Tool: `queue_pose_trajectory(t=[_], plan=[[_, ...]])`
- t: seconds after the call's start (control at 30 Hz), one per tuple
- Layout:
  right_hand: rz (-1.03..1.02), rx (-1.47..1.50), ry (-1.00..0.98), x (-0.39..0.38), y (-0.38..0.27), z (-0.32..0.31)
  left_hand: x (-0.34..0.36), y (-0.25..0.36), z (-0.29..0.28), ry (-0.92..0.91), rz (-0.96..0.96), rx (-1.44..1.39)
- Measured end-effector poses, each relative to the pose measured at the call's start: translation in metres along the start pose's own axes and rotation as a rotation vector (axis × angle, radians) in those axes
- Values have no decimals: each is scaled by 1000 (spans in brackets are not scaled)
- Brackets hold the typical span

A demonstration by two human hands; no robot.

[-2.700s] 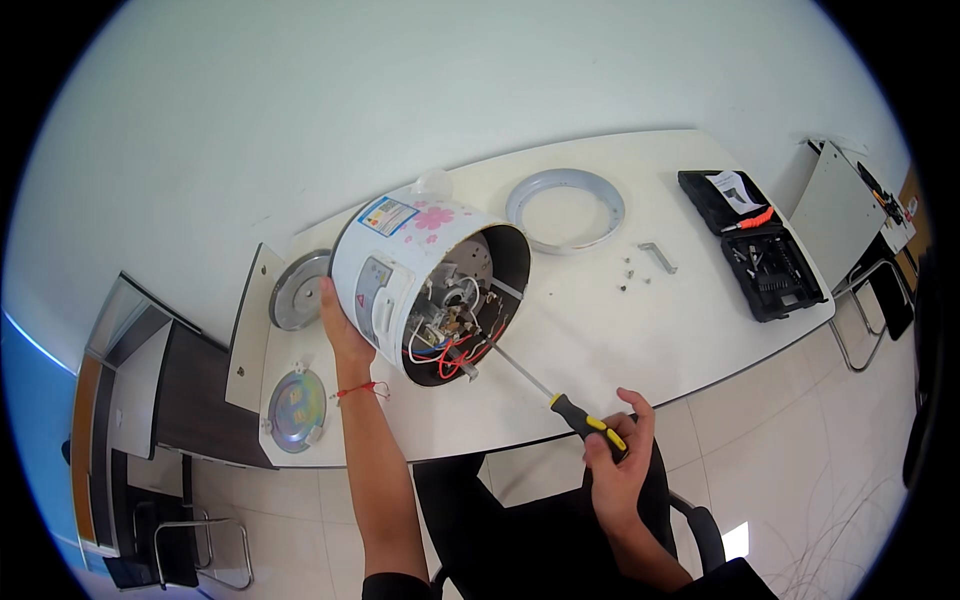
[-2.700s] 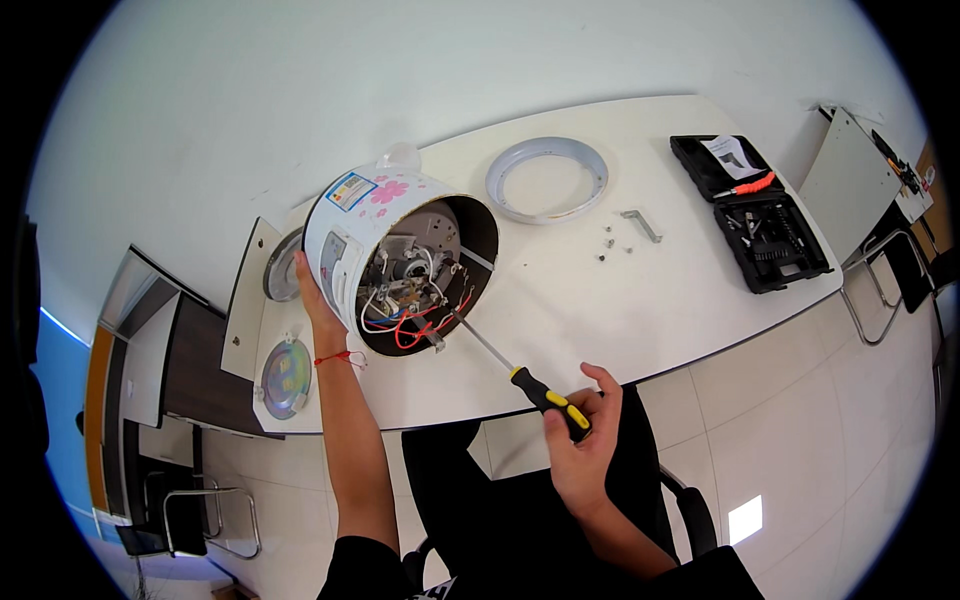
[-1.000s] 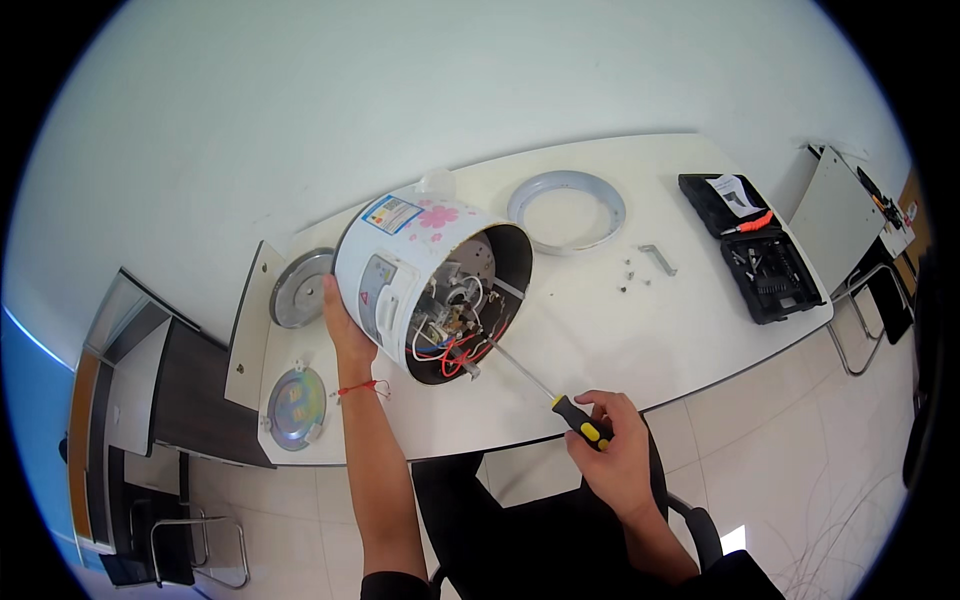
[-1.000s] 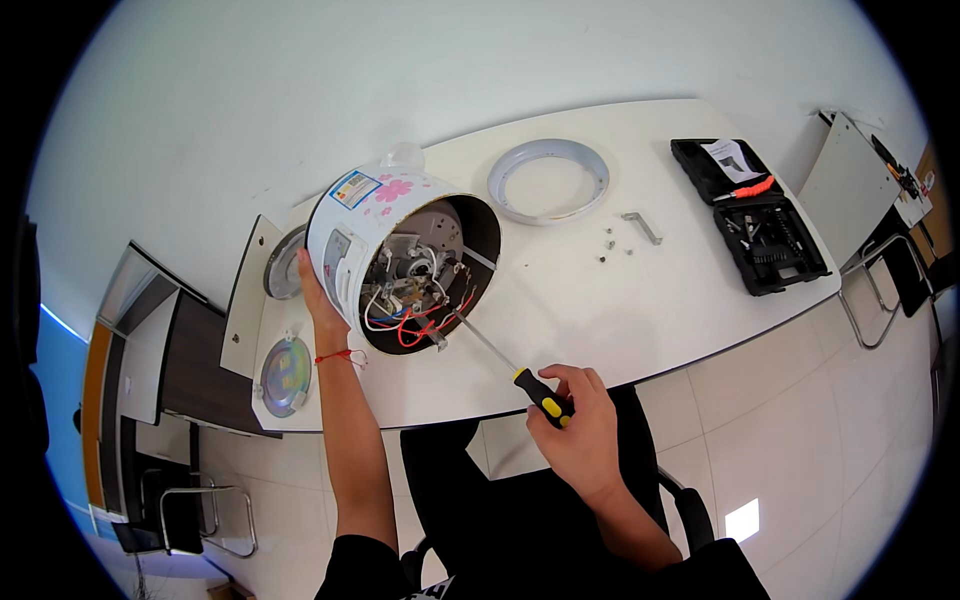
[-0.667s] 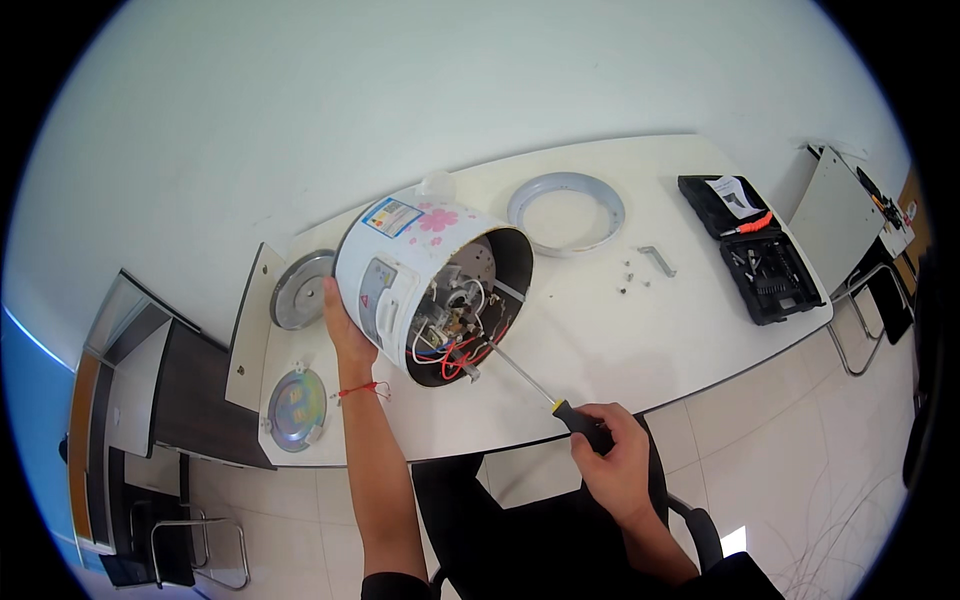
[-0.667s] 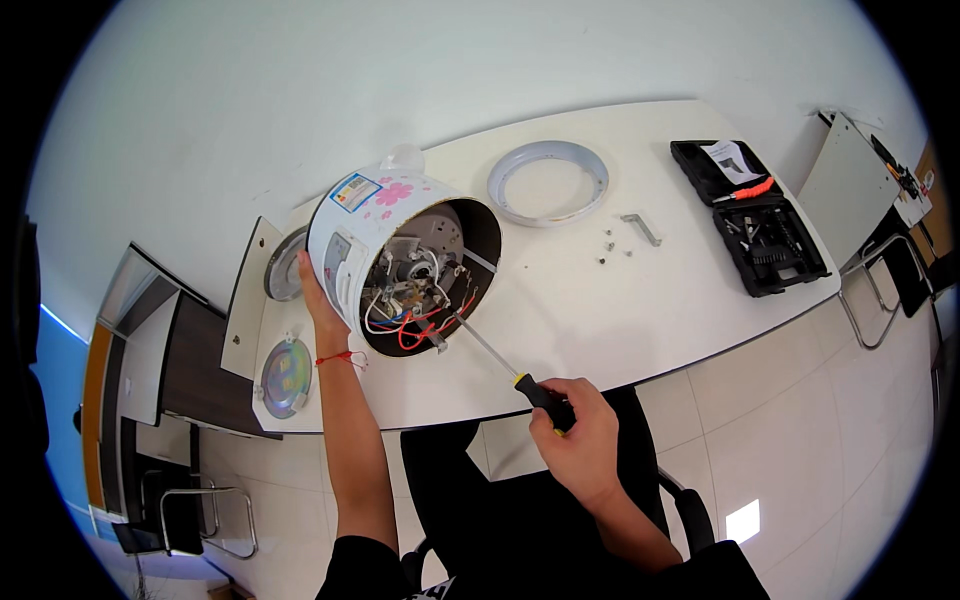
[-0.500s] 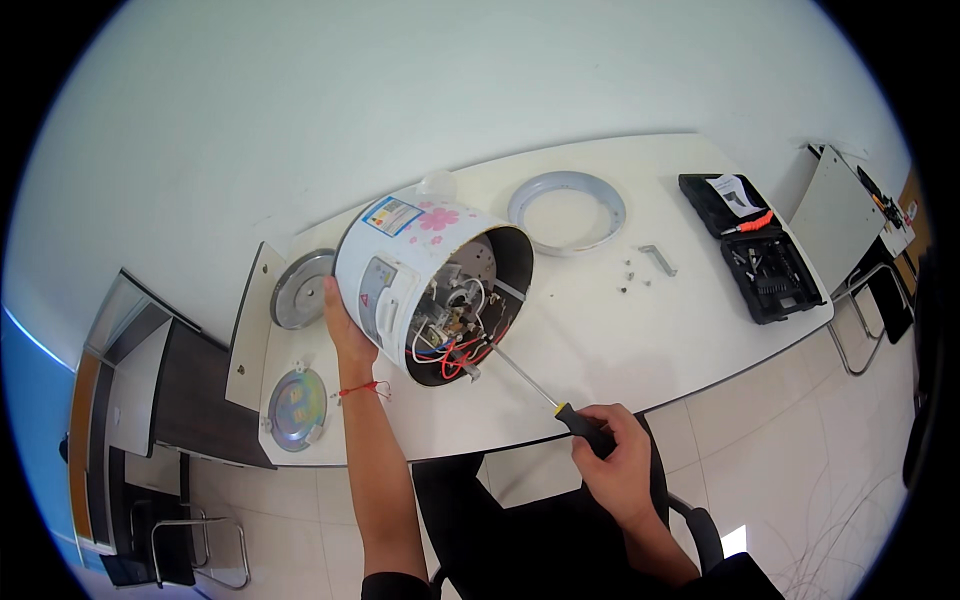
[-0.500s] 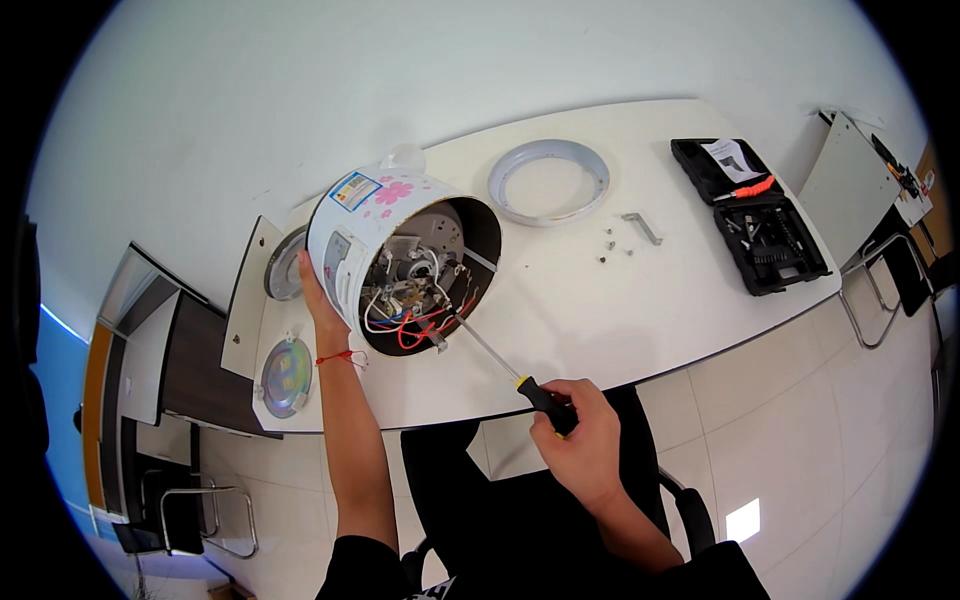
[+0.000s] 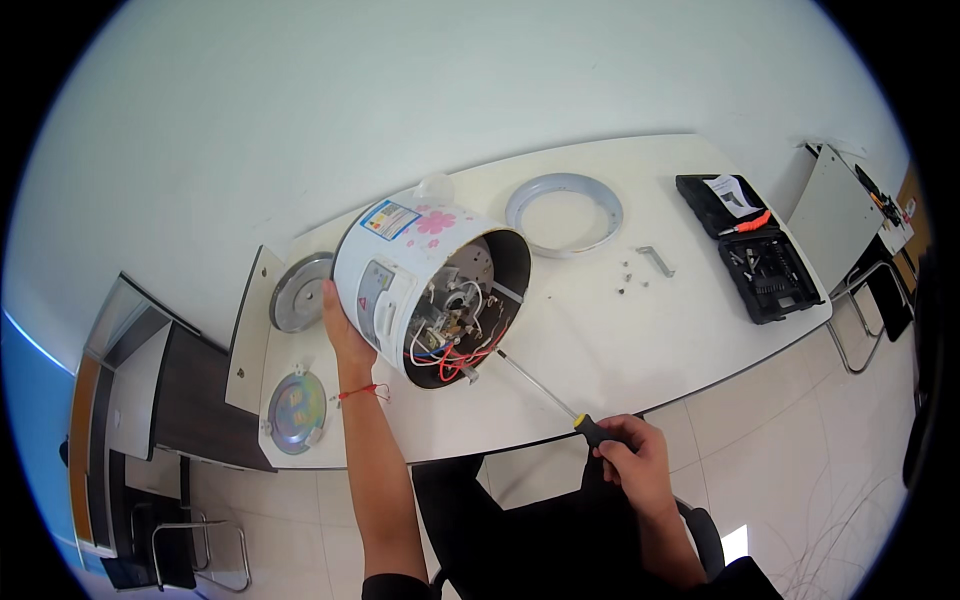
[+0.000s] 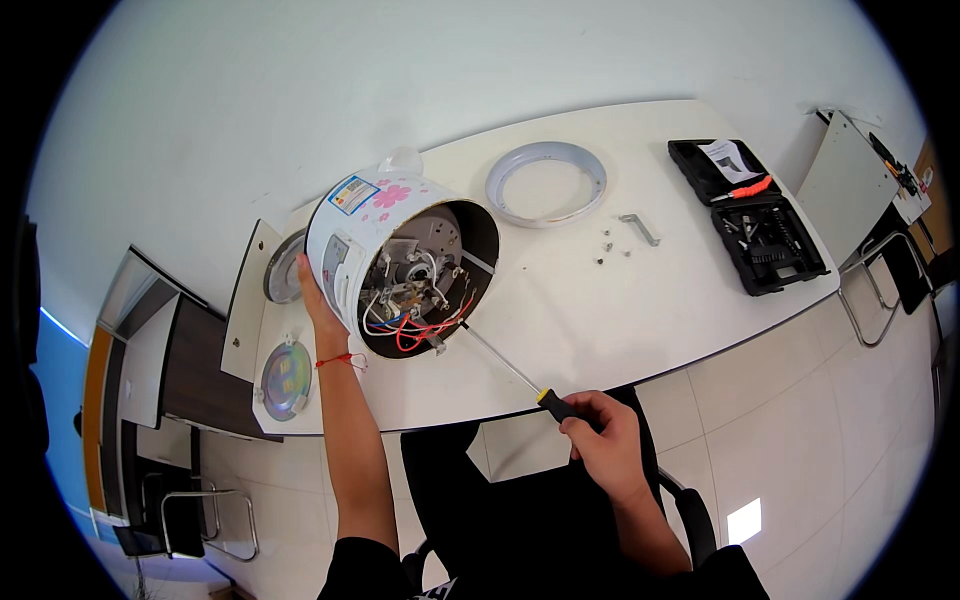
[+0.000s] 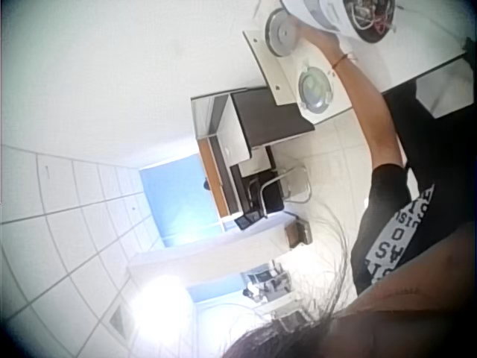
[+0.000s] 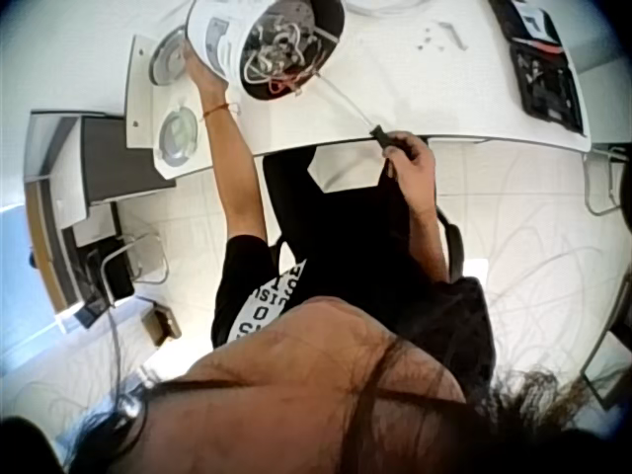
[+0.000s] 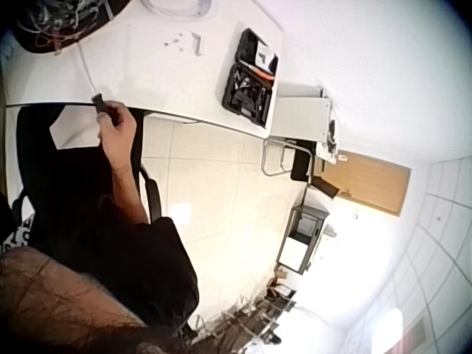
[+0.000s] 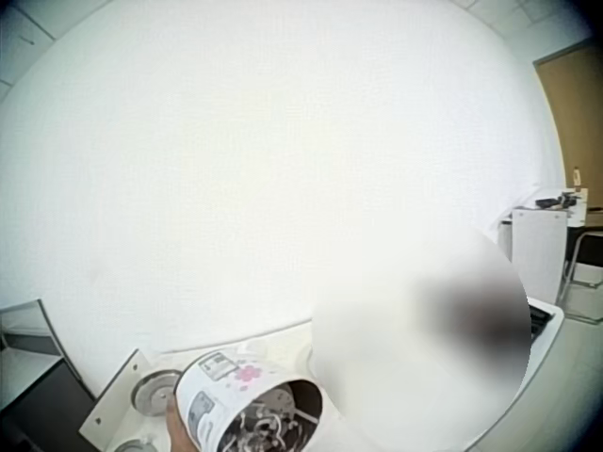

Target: The person uses a screwdriver to manipulate internal components and wires inside a disassembled white appliance. They repeatedly probe and adjust parts within the device while holding it steady with the other hand.

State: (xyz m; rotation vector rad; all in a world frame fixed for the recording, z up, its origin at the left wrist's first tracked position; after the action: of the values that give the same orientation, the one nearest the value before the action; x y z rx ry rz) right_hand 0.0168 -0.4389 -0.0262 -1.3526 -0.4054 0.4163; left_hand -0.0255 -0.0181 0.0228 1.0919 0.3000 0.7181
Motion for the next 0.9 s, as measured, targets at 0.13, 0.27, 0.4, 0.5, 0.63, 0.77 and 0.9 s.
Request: queue_pose_trajectory(t=[0.13,0.27,0.4,0.5,0.63,0.77,0.9], plan=[[98,103,-49,0,2,-10,0,1,-2,6,8,10],[172,220,-130,0,4,-17,-1,1,-2,4,13,27],[313,432,-287,2,7,-22,-1,1,-2,14,9,21],[302,422,-293,0,10,-21,0,1,-4,18,6,18],[-384,-115,-159,-4,19,-8,-1,0,0,-2,3,16],[-131,-150,-152,-16,11,-11,-1,1,-1,9,6,18],[352,605,-308,-13,22,-22,-2,1,-4,30,11,21]])
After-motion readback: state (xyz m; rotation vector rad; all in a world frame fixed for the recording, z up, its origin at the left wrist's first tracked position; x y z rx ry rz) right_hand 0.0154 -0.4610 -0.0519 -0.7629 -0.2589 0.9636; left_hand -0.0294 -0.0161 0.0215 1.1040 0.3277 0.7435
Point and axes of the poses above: each hand's wrist, its own x-axis towards the middle knuckle, its own z-axis out of the palm, y = z × x, the point moved 2 cm from there along x, towards the middle knuckle, and after that the axes turned 14 degrees about -z, right-handed, at the moved point
